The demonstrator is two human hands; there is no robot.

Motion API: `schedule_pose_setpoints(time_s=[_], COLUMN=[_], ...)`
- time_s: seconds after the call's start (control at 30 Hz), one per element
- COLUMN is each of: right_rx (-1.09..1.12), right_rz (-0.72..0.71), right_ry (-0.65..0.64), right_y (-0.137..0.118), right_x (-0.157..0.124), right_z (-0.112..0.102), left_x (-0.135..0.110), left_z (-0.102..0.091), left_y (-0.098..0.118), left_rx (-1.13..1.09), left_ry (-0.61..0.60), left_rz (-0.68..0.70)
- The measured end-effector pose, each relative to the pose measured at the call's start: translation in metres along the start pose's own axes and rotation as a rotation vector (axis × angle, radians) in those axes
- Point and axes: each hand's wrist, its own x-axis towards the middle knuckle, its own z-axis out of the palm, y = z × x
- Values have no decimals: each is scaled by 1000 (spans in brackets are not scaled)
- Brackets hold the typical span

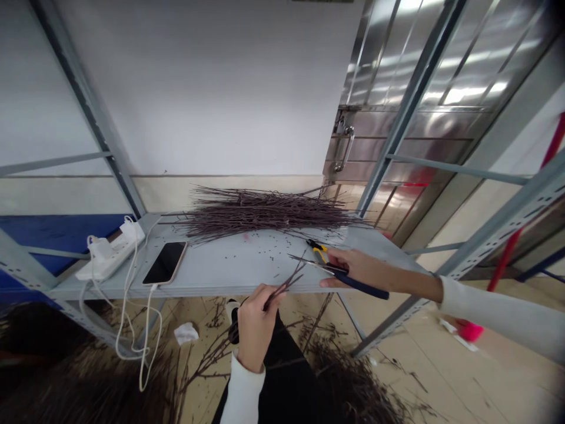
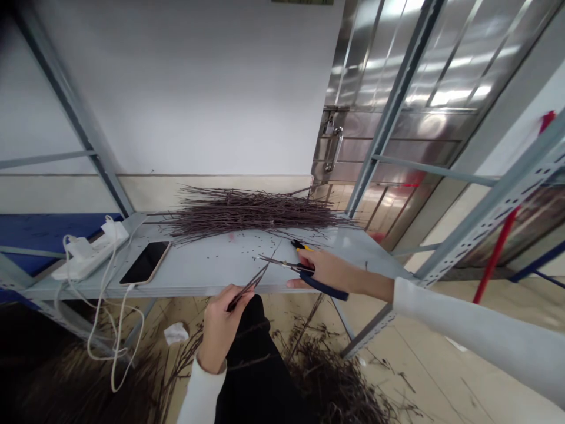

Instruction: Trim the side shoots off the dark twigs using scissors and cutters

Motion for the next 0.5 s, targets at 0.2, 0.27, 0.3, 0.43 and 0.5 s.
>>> schedule_pose_setpoints(time_s=[0.2, 0.27, 0.3, 0.43, 0.5], right_rx=[32, 50, 47, 47, 35], right_rz=[25, -3, -10, -7, -24], right_ry=[-1, -3, -5, -5, -14], right_y=[4, 6, 7, 7, 6], right_x=[-3, -3, -3, -3, -3], right_z=[7, 12, 14, 17, 16], left_x=[1, 1, 0, -2, -4], left_z=[-1, -2, -2, 1, 6], left_y=[-3, -3, -3, 0, 2], left_rx=[34, 47, 57, 111, 135], left_ry=[34, 45, 48, 38, 32], left_rz=[4, 12, 15, 64, 117])
